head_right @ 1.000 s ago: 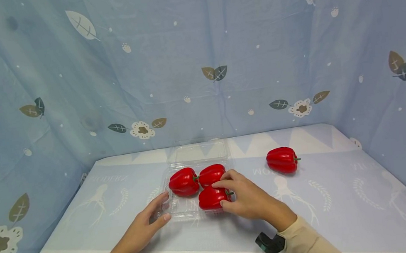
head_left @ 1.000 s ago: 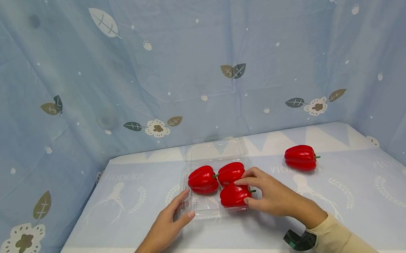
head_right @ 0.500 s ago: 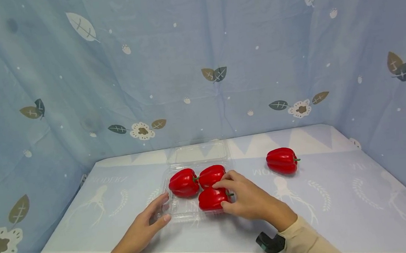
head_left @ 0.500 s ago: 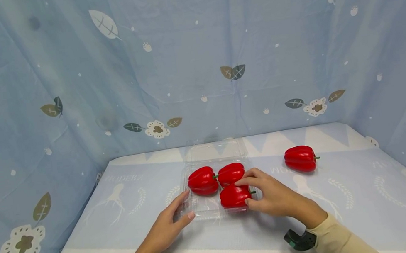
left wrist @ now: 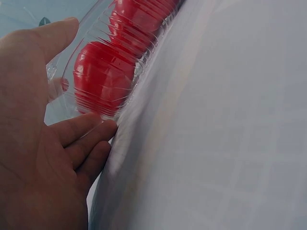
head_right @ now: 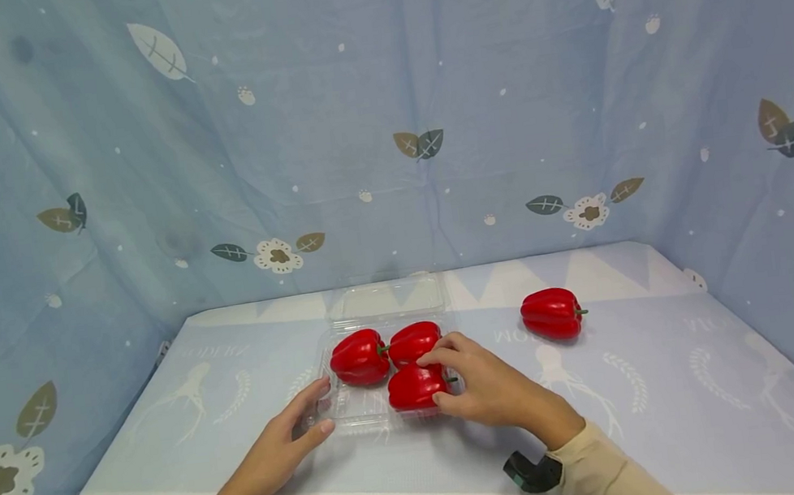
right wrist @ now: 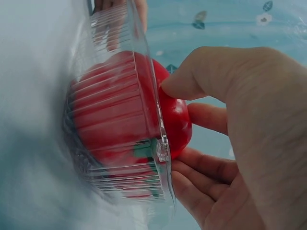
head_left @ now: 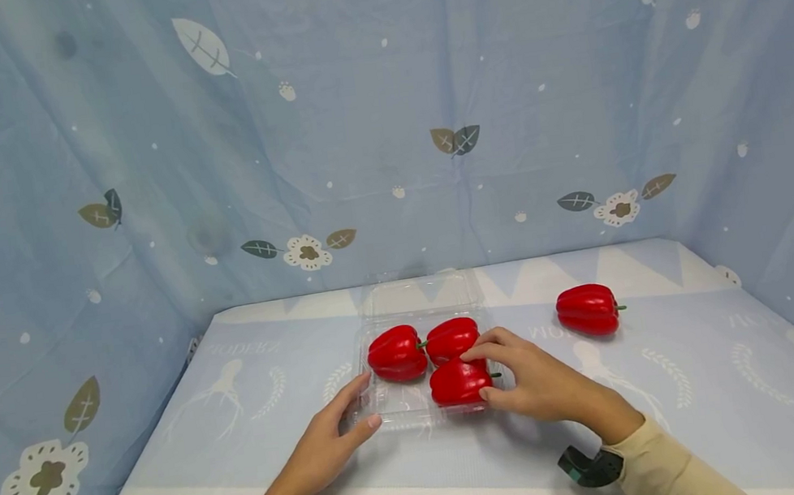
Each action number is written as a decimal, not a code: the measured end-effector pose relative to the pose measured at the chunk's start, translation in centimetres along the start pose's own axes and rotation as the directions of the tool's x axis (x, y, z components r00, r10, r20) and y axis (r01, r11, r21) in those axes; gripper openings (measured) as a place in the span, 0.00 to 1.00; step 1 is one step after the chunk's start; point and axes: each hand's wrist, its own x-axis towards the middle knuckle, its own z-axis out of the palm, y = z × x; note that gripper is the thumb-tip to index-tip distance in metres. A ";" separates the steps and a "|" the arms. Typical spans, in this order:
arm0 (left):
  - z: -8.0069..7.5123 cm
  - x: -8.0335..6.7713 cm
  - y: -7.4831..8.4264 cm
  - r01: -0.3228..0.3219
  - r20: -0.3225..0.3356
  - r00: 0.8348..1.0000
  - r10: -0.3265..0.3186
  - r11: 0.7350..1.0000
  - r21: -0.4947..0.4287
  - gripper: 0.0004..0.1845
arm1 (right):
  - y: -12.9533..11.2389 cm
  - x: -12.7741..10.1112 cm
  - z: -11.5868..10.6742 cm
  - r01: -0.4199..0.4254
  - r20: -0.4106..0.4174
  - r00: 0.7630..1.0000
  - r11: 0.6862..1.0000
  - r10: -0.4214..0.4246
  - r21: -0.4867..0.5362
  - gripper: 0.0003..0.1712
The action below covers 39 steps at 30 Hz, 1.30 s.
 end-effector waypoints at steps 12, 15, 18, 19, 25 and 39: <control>0.0 0.0 -0.1 -0.006 -0.004 1.000 0.006 1.000 0.003 0.36 | 1.3 0.1 -0.7 0.040 -0.067 0.997 0.990 -0.031 0.139 0.20; 0.0 0.0 -0.1 -0.004 -0.005 1.000 0.004 1.000 0.003 0.35 | 2.0 0.1 -1.0 0.007 -0.112 0.994 0.982 0.014 0.187 0.19; 0.0 0.0 -0.2 -0.006 -0.007 1.000 0.006 1.000 0.001 0.35 | 2.6 -0.1 -1.6 -0.044 -0.151 0.986 0.980 0.074 0.194 0.17; 0.1 0.1 -0.2 -0.007 -0.007 1.000 0.007 1.000 0.000 0.35 | 2.7 -0.2 -1.9 -0.063 -0.158 0.983 0.978 0.096 0.198 0.17; 0.2 0.1 -0.4 -0.006 -0.016 1.000 0.006 1.000 0.003 0.36 | 3.9 -0.7 -3.4 -0.144 -0.190 0.964 0.966 0.185 0.215 0.16; 0.2 0.1 -0.2 0.013 -0.014 1.000 -0.012 1.000 0.015 0.36 | 7.0 -1.9 -6.6 -0.268 -0.347 0.895 0.960 0.279 0.079 0.16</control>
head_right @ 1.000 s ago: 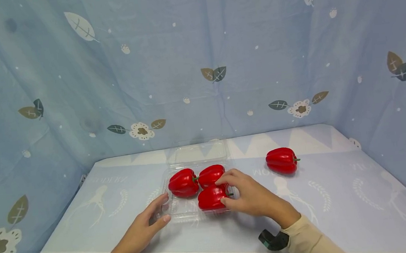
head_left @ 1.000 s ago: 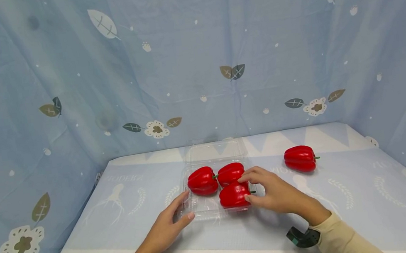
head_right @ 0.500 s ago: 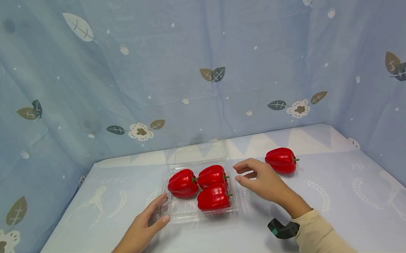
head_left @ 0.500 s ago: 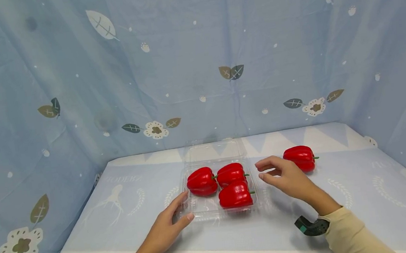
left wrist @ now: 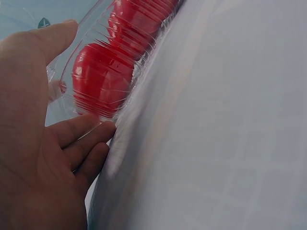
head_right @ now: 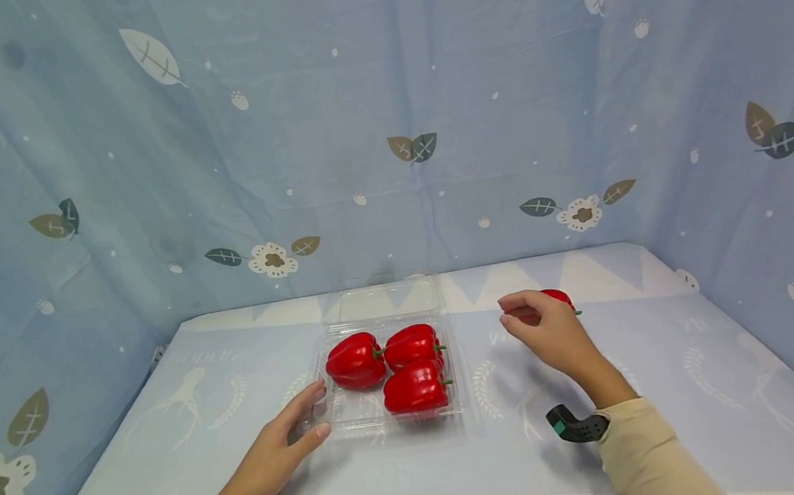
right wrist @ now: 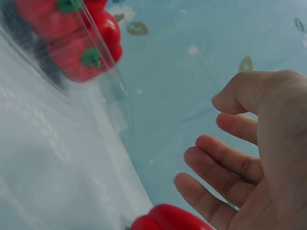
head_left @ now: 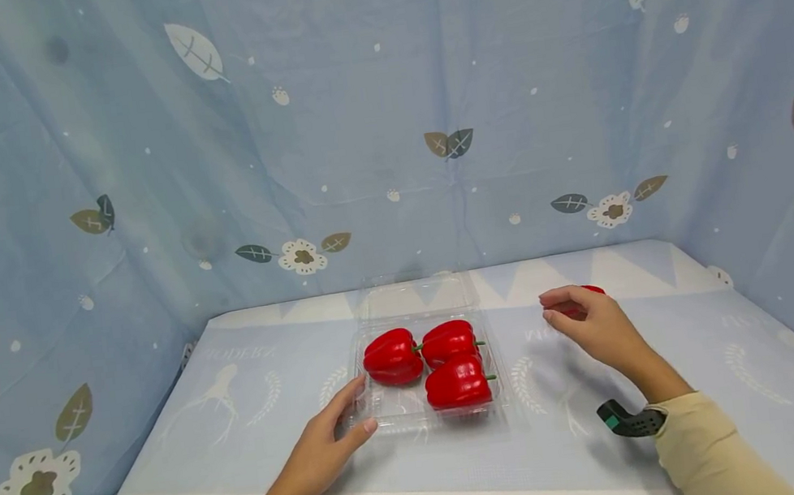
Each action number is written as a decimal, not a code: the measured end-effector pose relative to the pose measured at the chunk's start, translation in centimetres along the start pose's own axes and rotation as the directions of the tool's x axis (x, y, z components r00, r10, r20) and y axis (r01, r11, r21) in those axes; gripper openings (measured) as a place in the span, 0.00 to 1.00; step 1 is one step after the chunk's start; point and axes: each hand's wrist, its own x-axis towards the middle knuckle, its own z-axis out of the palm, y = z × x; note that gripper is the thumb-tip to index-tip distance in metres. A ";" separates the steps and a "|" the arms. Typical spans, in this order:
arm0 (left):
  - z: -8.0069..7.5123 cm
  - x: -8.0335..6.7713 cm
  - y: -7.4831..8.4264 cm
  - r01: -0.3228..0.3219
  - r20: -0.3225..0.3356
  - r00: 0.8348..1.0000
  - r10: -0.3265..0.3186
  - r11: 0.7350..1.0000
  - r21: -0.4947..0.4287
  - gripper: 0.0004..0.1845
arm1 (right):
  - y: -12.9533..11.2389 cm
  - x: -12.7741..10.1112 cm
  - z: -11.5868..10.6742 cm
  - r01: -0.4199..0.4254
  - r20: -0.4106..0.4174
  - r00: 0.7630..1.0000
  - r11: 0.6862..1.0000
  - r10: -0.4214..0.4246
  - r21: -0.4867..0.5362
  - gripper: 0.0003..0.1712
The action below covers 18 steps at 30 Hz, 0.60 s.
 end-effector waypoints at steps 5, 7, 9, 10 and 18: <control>0.0 0.0 -0.1 -0.004 0.001 1.000 0.004 1.000 -0.007 0.36 | 0.7 0.0 -1.0 -0.059 -0.033 0.998 0.998 0.058 -0.016 0.19; 0.0 0.0 -0.1 -0.006 0.002 1.000 0.006 1.000 -0.010 0.36 | 0.9 -0.1 -1.4 -0.081 -0.041 0.996 0.997 0.080 -0.019 0.20; -0.1 0.0 -0.1 -0.006 0.003 1.000 0.006 1.000 -0.013 0.36 | 1.2 -0.1 -1.7 -0.089 -0.051 0.995 0.996 0.088 -0.022 0.21; -0.1 0.0 -0.1 -0.006 0.004 1.000 0.006 1.000 -0.013 0.36 | 1.4 -0.1 -1.9 -0.091 -0.056 0.994 0.996 0.090 -0.024 0.21; 0.0 0.0 -0.1 -0.005 0.001 1.000 0.005 1.000 -0.010 0.37 | 2.0 -0.3 -3.5 -0.122 -0.115 0.987 0.991 0.116 -0.045 0.22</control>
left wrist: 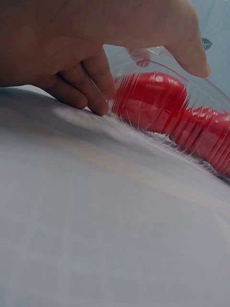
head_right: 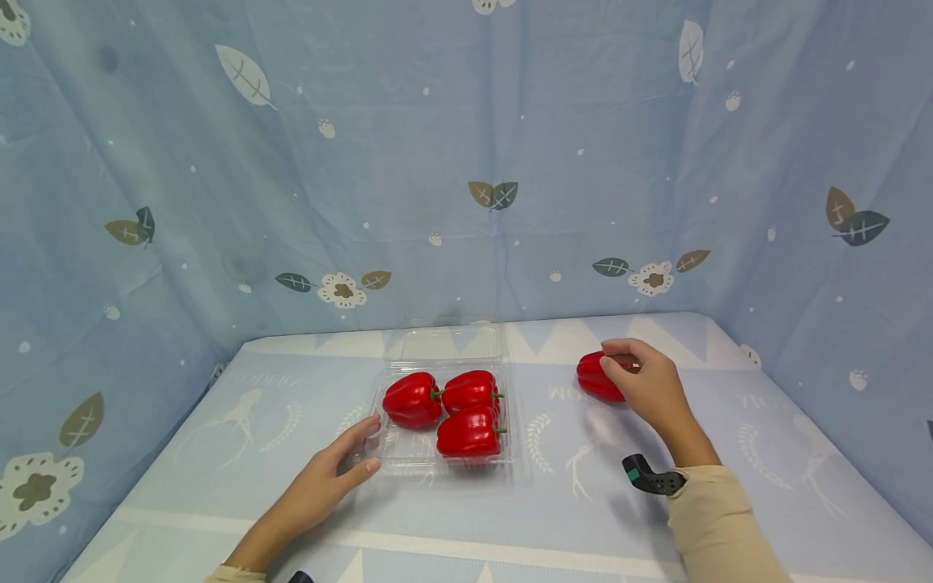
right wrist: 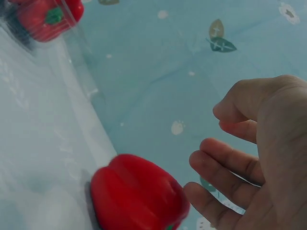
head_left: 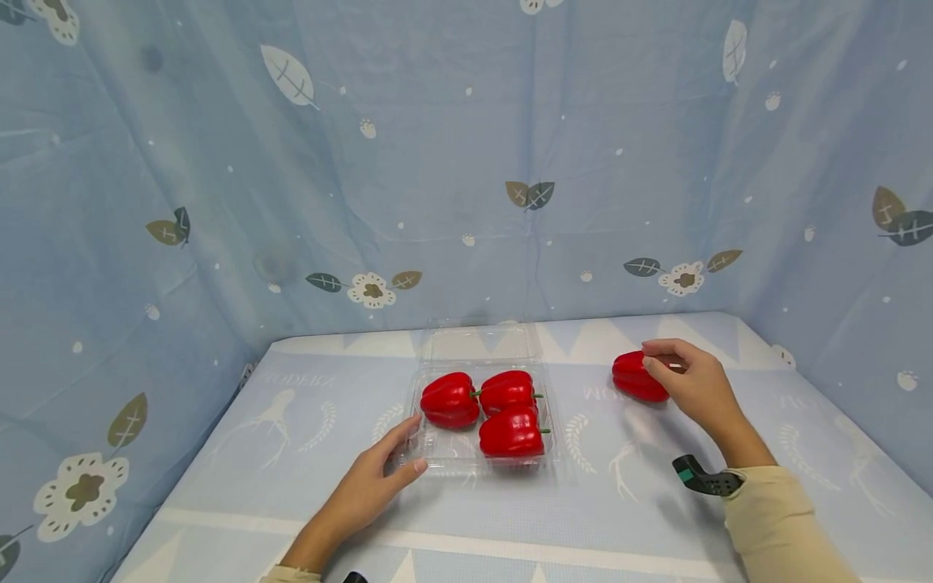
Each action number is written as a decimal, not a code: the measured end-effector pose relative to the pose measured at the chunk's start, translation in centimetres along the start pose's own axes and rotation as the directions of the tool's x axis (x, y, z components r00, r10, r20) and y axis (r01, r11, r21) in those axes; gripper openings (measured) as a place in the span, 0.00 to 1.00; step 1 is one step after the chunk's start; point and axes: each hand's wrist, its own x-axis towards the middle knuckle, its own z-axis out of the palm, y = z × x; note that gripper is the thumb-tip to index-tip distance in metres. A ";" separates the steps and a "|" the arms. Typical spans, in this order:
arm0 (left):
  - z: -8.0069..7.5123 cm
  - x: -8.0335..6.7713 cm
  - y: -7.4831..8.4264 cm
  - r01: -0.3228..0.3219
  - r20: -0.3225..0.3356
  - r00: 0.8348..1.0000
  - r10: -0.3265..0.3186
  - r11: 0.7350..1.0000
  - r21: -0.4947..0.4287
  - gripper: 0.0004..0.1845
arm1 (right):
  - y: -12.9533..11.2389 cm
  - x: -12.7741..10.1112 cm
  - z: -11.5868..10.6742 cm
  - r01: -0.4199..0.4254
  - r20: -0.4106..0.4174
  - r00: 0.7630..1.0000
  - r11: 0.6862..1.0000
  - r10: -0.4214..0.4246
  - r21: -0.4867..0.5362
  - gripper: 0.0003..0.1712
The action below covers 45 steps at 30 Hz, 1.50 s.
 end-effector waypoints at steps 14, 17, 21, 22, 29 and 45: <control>0.0 0.0 0.1 0.011 0.001 1.000 -0.011 1.000 0.003 0.36 | 2.8 0.1 -0.8 -0.126 -0.075 0.990 0.991 0.123 -0.040 0.27; 0.0 0.0 0.0 0.005 0.000 1.000 -0.005 1.000 0.001 0.37 | 3.3 0.2 -0.5 -0.136 -0.061 0.989 0.990 0.134 -0.038 0.29; 0.0 0.0 0.0 0.001 0.000 1.000 -0.001 1.000 -0.003 0.37 | 3.8 0.3 -0.1 -0.131 -0.026 0.991 0.991 0.130 -0.041 0.33; 0.0 0.0 0.0 -0.001 -0.001 1.000 0.001 1.000 -0.002 0.37 | 3.9 0.3 0.0 -0.130 -0.016 0.991 0.991 0.130 -0.042 0.34; 0.0 0.0 -0.1 -0.007 0.003 1.000 0.007 1.000 -0.008 0.36 | 4.4 0.4 0.3 -0.134 0.070 0.988 0.990 0.137 -0.039 0.40; 0.0 0.1 -0.1 0.002 0.001 1.000 -0.002 1.000 0.005 0.36 | 5.4 0.5 1.5 -0.123 0.175 0.977 0.992 0.124 -0.018 0.52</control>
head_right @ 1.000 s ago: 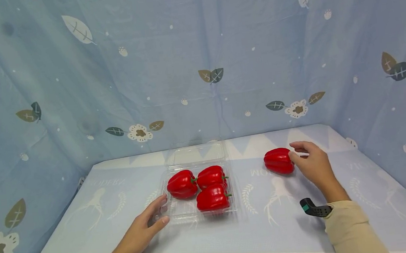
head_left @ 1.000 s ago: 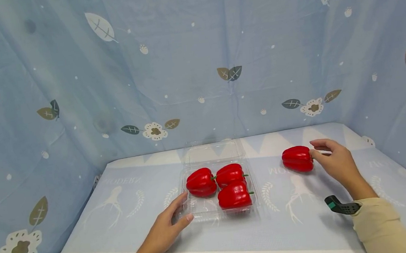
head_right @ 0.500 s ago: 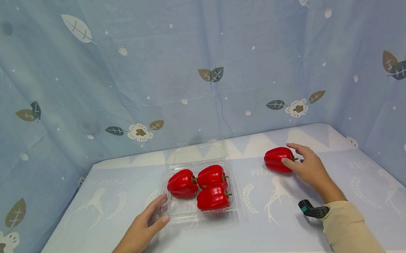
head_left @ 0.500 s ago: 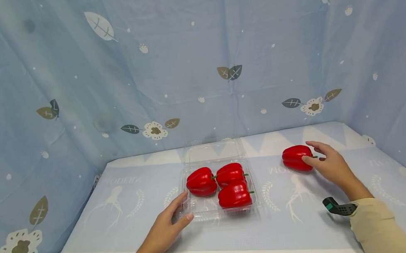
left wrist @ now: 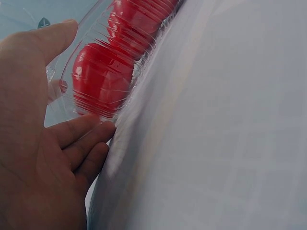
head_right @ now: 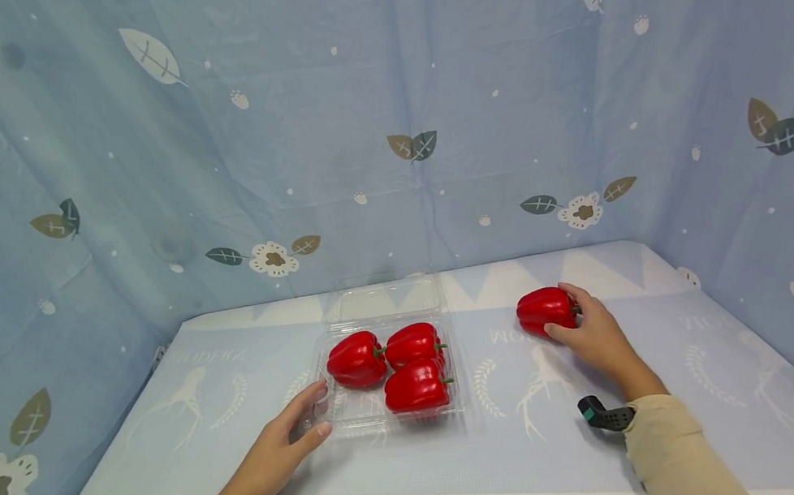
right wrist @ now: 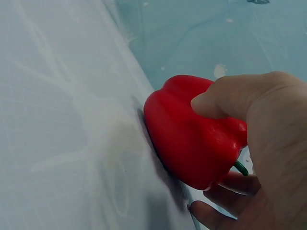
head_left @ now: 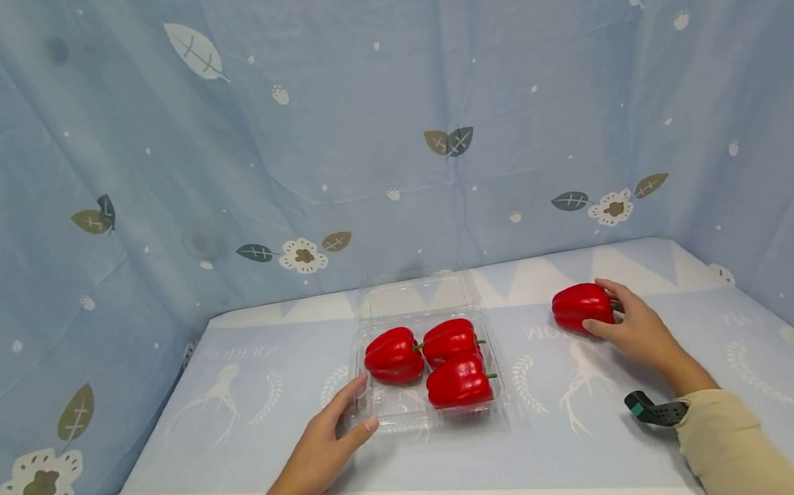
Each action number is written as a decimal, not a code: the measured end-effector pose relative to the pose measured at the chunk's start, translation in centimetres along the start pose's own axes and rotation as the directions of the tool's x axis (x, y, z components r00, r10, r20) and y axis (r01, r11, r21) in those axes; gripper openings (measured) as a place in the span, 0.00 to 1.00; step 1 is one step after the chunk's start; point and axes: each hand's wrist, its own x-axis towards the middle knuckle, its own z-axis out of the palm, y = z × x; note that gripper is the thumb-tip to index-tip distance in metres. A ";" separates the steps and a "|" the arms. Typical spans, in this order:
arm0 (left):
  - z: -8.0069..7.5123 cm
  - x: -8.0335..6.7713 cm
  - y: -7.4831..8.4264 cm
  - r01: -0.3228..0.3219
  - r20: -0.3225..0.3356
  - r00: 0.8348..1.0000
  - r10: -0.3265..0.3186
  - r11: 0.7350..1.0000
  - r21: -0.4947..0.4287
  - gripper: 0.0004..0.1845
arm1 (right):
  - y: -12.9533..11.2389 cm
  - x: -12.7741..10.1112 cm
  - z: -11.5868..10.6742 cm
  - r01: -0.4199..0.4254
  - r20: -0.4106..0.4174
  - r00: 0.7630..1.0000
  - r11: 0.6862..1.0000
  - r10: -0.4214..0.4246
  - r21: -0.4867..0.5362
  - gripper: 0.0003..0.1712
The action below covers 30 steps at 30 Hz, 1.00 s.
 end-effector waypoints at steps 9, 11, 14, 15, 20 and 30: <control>0.0 0.0 0.0 0.001 -0.004 1.000 -0.001 1.000 0.001 0.36 | 0.2 0.0 0.1 -0.044 -0.011 0.999 0.999 0.044 0.030 0.51; 0.0 0.0 0.0 0.002 -0.004 1.000 -0.002 1.000 0.003 0.36 | 0.1 0.1 0.1 -0.059 -0.005 0.998 0.997 0.060 0.057 0.52; 0.0 0.0 0.0 0.004 -0.003 1.000 -0.004 1.000 0.006 0.36 | -0.3 0.1 0.1 -0.081 -0.002 0.997 0.990 0.082 0.111 0.53; 0.0 -0.1 0.0 0.005 -0.003 1.000 -0.005 1.000 0.005 0.36 | -0.5 0.0 0.2 -0.088 -0.001 0.996 0.987 0.089 0.132 0.53; -0.1 -0.1 -0.1 -0.005 -0.004 1.000 0.005 1.000 0.001 0.36 | -1.8 0.0 0.5 -0.108 0.013 0.994 0.968 0.108 0.225 0.53; 0.0 -0.1 -0.1 -0.006 0.002 1.000 0.006 1.000 -0.005 0.37 | -3.6 0.0 1.9 -0.137 0.092 0.990 0.909 0.109 0.394 0.52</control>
